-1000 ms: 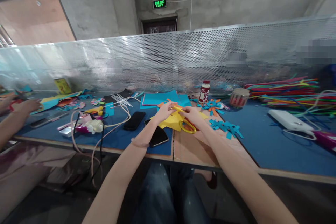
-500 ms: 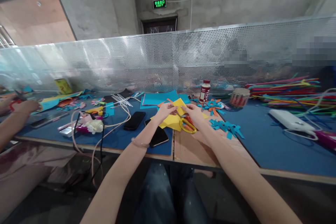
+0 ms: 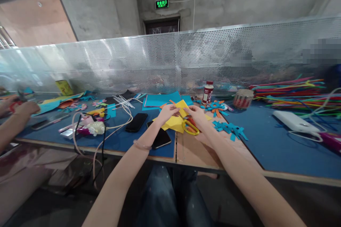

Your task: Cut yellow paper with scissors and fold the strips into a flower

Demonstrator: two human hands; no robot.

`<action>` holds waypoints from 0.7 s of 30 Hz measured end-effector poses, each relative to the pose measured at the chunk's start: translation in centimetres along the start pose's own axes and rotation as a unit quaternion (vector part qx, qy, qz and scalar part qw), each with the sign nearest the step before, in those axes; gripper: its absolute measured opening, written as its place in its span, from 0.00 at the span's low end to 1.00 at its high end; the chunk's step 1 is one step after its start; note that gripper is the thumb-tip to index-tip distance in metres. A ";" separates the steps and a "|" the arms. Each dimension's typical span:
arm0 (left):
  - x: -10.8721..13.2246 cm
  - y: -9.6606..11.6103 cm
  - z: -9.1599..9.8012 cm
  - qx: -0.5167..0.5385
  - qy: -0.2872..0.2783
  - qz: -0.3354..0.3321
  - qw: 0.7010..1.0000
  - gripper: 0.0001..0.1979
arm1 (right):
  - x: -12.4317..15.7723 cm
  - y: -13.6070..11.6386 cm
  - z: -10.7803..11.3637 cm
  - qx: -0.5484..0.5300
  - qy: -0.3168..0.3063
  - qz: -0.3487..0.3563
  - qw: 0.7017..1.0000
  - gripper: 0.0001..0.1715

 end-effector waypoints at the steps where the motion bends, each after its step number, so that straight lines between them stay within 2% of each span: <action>1: 0.0 0.0 0.0 -0.005 -0.002 -0.002 1.000 0.16 | 0.0 -0.1 0.0 0.008 -0.001 0.003 1.000 0.18; 7: 0.2 0.4 0.1 -0.036 -0.039 -0.005 0.999 0.16 | 0.4 -1.1 -0.3 0.099 -0.005 0.055 0.994 0.19; 13: 0.7 0.8 -0.5 -0.041 -0.099 0.012 0.994 0.15 | 0.6 -1.2 -0.2 0.218 0.065 0.119 0.966 0.23; 21: 0.7 1.0 -0.6 -0.044 -0.107 0.010 0.993 0.14 | 0.6 -0.4 -0.1 0.317 0.116 0.128 0.933 0.23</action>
Point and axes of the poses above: each hand's wrist, its own x-axis away from the middle knuckle, its own z-axis out of the back of the hand, y = z × x, the point moved 1 cm from there along -x, towards the middle knuckle, and after that the axes turned 1 degree about -z, right-handed, at the moved point
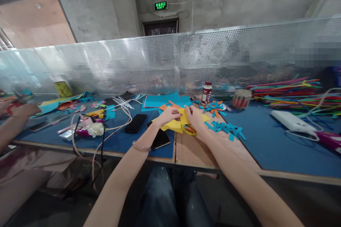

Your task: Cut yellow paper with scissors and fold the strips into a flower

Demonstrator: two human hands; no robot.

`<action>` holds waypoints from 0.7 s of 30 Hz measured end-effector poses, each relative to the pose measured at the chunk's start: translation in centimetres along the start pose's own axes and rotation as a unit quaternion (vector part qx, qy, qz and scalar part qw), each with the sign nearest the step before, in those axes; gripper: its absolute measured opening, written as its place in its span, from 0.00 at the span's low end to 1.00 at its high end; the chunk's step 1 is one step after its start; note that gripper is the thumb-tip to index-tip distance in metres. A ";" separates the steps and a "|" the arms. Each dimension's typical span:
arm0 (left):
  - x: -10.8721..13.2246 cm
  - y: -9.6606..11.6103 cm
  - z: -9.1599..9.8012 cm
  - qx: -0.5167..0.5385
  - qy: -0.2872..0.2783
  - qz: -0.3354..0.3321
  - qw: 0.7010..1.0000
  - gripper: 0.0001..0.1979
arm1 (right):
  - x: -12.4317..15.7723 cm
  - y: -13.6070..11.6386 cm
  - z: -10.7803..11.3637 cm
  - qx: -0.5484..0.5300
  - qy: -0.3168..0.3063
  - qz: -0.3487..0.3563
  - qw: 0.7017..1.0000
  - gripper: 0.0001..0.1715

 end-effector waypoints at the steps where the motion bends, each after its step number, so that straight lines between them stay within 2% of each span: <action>1: 0.0 0.0 0.0 -0.002 0.001 -0.001 1.000 0.13 | 0.1 0.0 0.0 0.010 0.005 -0.003 1.000 0.23; 10: -0.1 0.0 -0.1 -0.008 -0.003 -0.003 1.000 0.14 | 0.5 -0.5 -0.2 0.076 0.044 -0.017 0.996 0.23; 21: 0.0 0.6 0.0 -0.001 0.001 0.005 1.000 0.14 | 0.4 -0.3 -0.4 0.076 0.058 -0.012 0.995 0.23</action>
Point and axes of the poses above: each hand's wrist, its own x-axis away from the middle knuckle, its own z-axis out of the back of the hand, y = z × x, the point moved 1 cm from there along -x, towards the middle knuckle, and after that the axes turned 1 degree about -z, right-handed, at the moved point
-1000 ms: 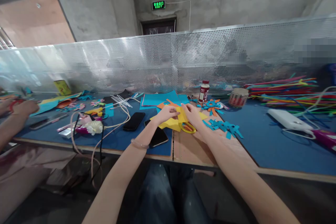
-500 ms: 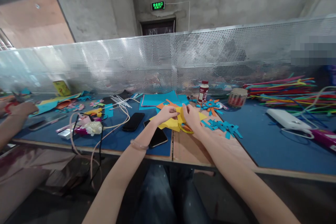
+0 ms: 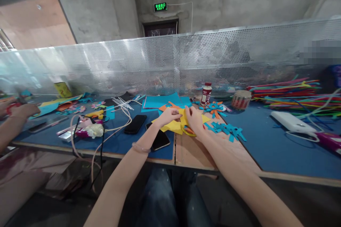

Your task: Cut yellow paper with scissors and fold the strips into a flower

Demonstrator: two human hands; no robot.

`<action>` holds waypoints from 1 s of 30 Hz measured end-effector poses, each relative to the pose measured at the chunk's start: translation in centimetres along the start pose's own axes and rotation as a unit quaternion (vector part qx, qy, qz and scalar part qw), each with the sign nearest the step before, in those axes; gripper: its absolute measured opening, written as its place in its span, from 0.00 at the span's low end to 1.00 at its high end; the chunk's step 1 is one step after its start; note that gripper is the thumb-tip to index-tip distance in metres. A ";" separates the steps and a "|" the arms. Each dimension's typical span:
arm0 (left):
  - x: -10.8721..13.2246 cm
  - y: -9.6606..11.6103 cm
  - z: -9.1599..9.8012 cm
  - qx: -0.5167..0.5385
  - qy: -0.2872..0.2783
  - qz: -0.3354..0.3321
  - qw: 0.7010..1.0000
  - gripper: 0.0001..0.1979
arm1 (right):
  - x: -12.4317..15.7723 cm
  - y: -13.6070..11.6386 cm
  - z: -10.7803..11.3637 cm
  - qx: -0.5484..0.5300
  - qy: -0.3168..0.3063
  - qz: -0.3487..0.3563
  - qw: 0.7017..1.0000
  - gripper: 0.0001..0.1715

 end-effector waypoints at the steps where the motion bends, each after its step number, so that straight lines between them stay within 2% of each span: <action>1: 0.0 0.1 0.0 0.001 0.000 0.000 1.000 0.14 | 0.0 0.0 0.0 -0.003 0.001 0.000 1.000 0.23; 14: 0.2 0.4 -0.1 0.007 0.005 -0.001 1.000 0.14 | 0.0 -0.1 0.0 -0.042 0.013 0.005 0.999 0.24; 24: 0.0 -0.3 0.4 0.016 0.014 -0.002 1.000 0.14 | 0.0 -0.2 0.1 -0.079 -0.015 0.025 0.996 0.23; 30: -0.1 -0.3 0.3 0.023 0.010 -0.009 1.000 0.13 | -0.2 -0.2 0.3 -0.075 -0.009 0.032 0.997 0.24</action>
Point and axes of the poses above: each hand's wrist, its own x-axis away from the middle knuckle, its own z-axis out of the back of the hand, y = z × x, the point moved 1 cm from there along -x, towards the middle knuckle, and after that the axes turned 1 degree about -z, right-handed, at the moved point
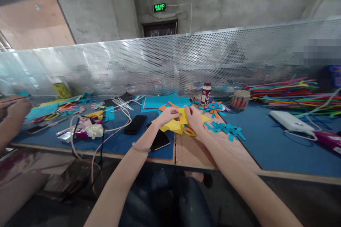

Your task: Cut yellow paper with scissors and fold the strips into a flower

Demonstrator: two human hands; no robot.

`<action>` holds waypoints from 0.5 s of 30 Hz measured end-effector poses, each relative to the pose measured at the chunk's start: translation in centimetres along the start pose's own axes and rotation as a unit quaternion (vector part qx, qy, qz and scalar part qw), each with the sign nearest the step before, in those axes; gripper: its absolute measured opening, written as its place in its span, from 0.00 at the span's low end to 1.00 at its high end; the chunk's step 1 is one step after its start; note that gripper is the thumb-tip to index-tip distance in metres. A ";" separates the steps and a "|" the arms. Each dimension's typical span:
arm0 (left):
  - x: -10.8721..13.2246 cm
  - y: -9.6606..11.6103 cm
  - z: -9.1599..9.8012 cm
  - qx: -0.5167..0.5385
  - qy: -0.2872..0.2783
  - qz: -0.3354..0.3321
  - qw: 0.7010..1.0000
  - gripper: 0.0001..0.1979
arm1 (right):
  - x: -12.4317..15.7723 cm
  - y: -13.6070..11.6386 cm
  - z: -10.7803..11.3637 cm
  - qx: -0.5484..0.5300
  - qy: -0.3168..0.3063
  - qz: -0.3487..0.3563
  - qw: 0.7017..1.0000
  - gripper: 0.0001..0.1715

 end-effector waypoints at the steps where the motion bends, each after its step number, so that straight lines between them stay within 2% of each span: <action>1: 0.0 0.0 0.0 0.001 0.000 -0.001 1.000 0.13 | 0.0 0.0 0.0 0.003 0.002 -0.001 1.000 0.24; 15: -0.2 -0.4 0.3 -0.010 0.005 0.007 1.000 0.14 | -0.2 0.5 -0.7 0.034 -0.004 -0.002 0.999 0.22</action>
Point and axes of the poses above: each hand's wrist, its own x-axis away from the middle knuckle, its own z-axis out of the back of the hand, y = z × x, the point moved 1 cm from there along -x, towards the middle knuckle, and after that the axes turned 1 degree about -z, right-handed, at the moved point
